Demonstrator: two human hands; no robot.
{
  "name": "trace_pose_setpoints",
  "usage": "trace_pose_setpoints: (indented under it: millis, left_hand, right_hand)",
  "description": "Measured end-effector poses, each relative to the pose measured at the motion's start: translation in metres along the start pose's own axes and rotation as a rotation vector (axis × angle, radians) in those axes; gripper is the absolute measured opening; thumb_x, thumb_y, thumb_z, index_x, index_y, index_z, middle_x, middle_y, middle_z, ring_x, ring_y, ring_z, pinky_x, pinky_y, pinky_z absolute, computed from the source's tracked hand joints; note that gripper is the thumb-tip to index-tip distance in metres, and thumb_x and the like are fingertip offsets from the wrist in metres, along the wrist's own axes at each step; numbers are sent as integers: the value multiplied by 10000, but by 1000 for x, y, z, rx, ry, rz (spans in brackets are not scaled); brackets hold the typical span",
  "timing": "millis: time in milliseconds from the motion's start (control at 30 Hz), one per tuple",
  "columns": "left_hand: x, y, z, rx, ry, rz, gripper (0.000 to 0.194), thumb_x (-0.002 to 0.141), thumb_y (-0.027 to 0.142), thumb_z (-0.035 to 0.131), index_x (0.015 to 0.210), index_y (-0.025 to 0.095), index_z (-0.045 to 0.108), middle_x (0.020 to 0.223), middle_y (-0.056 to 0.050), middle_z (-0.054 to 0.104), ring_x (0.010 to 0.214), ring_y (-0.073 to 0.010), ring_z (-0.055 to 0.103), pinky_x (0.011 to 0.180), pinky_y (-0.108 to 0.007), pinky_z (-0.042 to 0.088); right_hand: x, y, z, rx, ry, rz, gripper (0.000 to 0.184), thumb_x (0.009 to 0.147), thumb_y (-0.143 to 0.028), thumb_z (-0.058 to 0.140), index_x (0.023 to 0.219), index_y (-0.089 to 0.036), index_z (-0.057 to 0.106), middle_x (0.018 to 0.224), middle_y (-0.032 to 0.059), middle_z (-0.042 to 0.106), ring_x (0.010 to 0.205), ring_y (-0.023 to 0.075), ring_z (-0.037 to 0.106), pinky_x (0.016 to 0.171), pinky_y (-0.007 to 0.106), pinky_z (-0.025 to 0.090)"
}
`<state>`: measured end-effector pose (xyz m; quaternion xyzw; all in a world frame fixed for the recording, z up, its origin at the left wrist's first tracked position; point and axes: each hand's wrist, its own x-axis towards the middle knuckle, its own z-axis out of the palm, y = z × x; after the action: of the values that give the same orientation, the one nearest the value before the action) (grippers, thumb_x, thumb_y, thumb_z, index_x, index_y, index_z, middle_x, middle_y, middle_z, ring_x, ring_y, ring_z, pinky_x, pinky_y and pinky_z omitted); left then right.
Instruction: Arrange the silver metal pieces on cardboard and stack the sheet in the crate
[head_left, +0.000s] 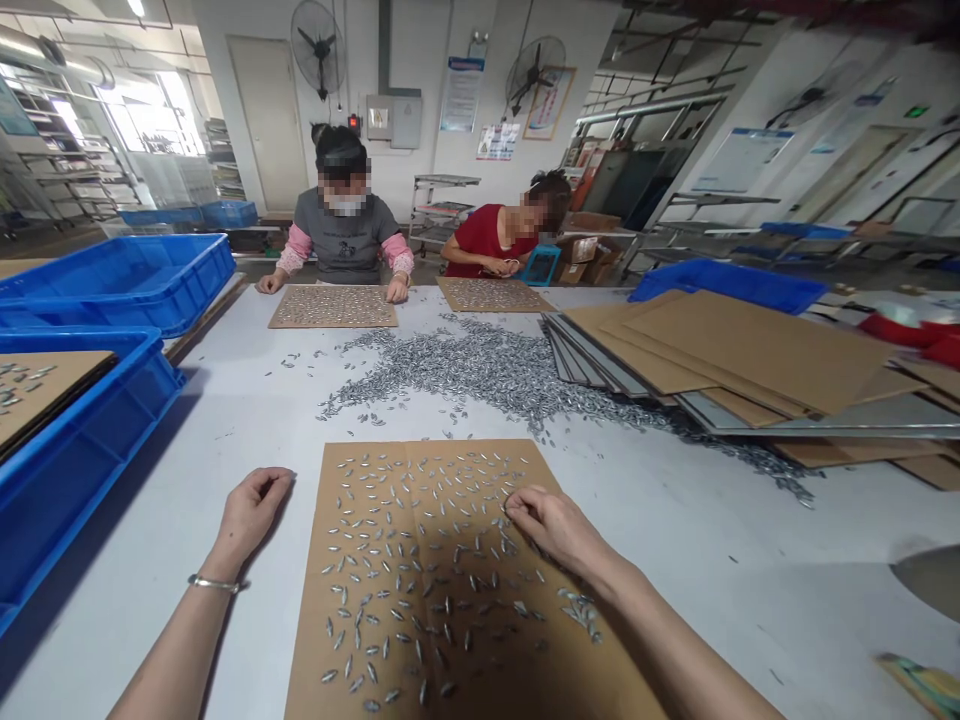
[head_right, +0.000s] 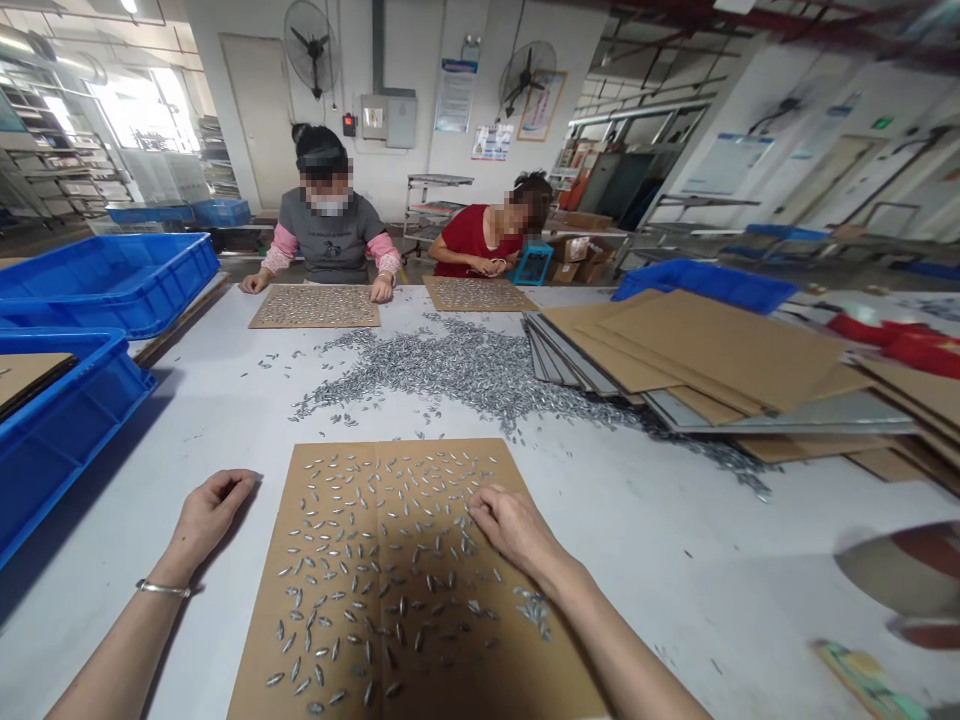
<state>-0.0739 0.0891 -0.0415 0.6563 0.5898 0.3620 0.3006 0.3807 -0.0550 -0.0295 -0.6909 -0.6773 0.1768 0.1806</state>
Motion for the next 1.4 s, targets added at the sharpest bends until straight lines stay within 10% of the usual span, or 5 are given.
trace_pose_setpoints:
  millis: [1400]
  left_hand:
    - [-1, -1, 3, 13, -1, 7, 423, 818, 593, 598, 914, 210, 750, 1004, -97, 787, 927, -283, 707, 935, -423, 529]
  right_hand:
    - [4, -10, 0, -283, -113, -74, 248, 1037, -265, 396, 858, -219, 562, 903, 77, 676, 778, 208, 656, 721, 312, 455]
